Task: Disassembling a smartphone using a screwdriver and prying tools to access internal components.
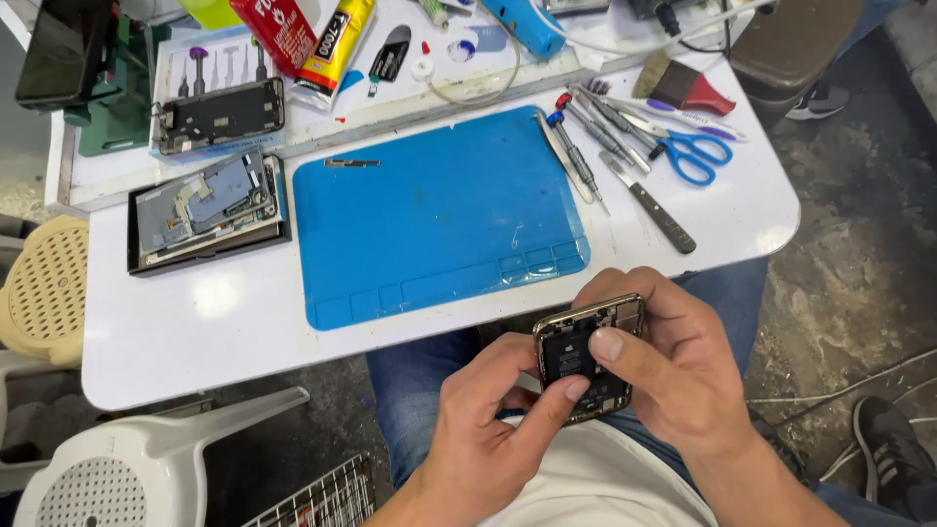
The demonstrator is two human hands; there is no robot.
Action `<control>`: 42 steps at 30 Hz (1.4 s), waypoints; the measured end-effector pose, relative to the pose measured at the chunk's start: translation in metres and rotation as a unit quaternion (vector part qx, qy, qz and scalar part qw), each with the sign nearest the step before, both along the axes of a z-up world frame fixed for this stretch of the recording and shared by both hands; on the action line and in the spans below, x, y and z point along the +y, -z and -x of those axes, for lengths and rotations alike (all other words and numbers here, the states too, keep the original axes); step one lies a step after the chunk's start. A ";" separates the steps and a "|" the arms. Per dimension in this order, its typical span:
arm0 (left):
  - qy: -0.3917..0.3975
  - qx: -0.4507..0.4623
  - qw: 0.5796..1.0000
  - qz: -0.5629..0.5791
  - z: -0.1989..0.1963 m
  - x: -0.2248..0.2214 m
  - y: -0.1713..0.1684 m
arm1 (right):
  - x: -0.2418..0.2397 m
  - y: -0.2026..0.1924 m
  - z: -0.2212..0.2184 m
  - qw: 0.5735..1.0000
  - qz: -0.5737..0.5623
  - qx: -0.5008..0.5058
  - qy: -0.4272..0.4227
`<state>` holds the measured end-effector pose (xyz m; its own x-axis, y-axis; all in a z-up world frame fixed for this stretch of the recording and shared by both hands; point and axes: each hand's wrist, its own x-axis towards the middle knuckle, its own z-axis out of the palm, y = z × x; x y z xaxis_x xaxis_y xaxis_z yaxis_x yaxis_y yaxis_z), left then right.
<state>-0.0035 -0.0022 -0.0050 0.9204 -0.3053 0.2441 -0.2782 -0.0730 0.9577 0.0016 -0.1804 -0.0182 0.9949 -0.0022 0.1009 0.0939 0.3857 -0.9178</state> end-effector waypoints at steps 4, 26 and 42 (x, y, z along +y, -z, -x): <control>-0.010 0.005 1.000 0.013 0.001 0.001 0.004 | 0.002 -0.001 -0.002 1.000 -0.006 0.001 -0.016; -0.043 0.041 0.998 -0.004 0.001 0.008 0.013 | 0.009 0.019 -0.001 0.997 -0.053 0.021 -0.049; -0.038 0.152 0.988 -0.009 0.002 0.006 0.020 | 0.001 0.020 0.003 0.999 0.004 0.047 -0.023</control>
